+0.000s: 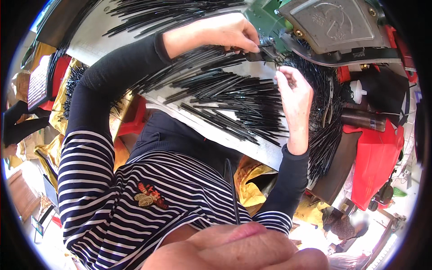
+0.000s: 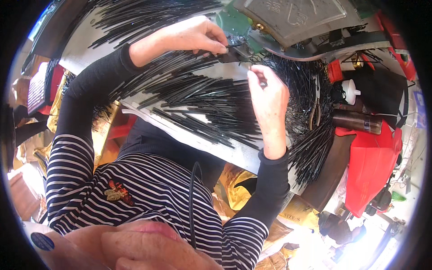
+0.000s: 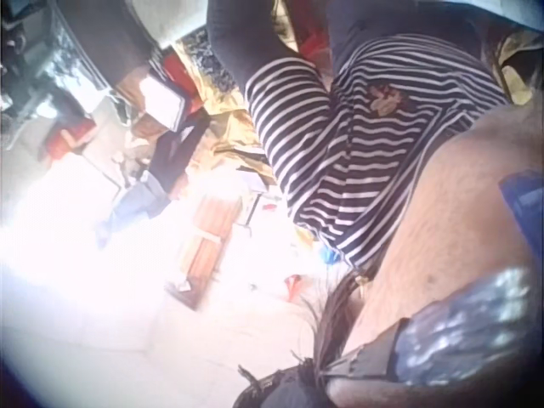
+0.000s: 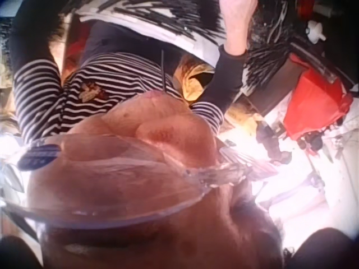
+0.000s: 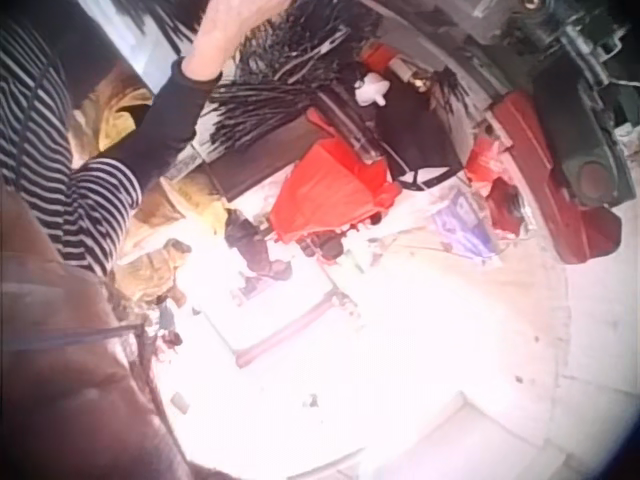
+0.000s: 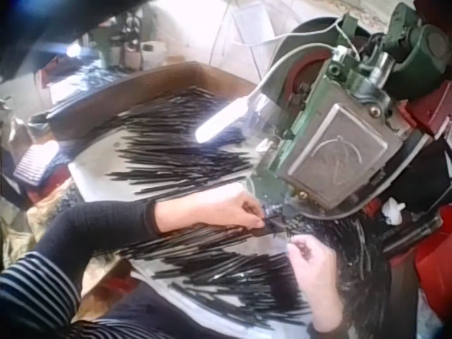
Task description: The person assembles small plastic rods and black components together using a manual press machine.
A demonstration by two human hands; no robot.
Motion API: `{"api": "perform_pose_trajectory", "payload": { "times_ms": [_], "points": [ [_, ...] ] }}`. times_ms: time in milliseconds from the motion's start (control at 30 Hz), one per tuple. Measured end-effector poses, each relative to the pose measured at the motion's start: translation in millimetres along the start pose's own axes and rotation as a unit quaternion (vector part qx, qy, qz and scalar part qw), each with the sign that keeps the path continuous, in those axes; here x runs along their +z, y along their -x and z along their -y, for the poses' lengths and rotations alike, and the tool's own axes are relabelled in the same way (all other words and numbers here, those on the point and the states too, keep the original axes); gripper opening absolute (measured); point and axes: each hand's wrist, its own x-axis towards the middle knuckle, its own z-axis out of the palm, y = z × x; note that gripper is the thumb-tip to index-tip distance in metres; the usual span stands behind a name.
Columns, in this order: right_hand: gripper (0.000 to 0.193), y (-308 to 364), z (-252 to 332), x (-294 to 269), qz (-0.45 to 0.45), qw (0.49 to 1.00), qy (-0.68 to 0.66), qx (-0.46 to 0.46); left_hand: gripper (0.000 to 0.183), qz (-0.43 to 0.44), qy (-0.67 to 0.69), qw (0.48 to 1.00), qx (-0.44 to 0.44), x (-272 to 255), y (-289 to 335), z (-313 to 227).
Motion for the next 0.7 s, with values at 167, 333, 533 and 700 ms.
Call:
{"api": "perform_pose_trajectory", "payload": {
  "times_ms": [167, 333, 533, 700],
  "points": [
    [0.014, -9.8, 17.5, 13.8, 0.064, 0.977, -0.194, 0.061, 0.030, -0.002, 0.033, 0.999, -0.015, 0.9, -2.0, -0.9],
    [0.018, -15.1, 23.8, 24.7, 0.098, 0.969, -0.221, 0.058, 0.028, -0.013, 0.040, 0.999, -0.026, -7.5, 5.4, -5.9],
    [0.018, -5.4, 15.9, 24.6, 0.087, 0.960, -0.240, 0.115, 0.028, -0.002, 0.073, 0.997, 0.034, 1.8, 3.0, 2.1],
    [0.019, -7.1, 11.1, 28.1, 0.093, 0.965, -0.226, 0.091, 0.025, -0.011, 0.065, 0.995, 0.069, 2.5, 5.7, 5.8]
  ]
}}
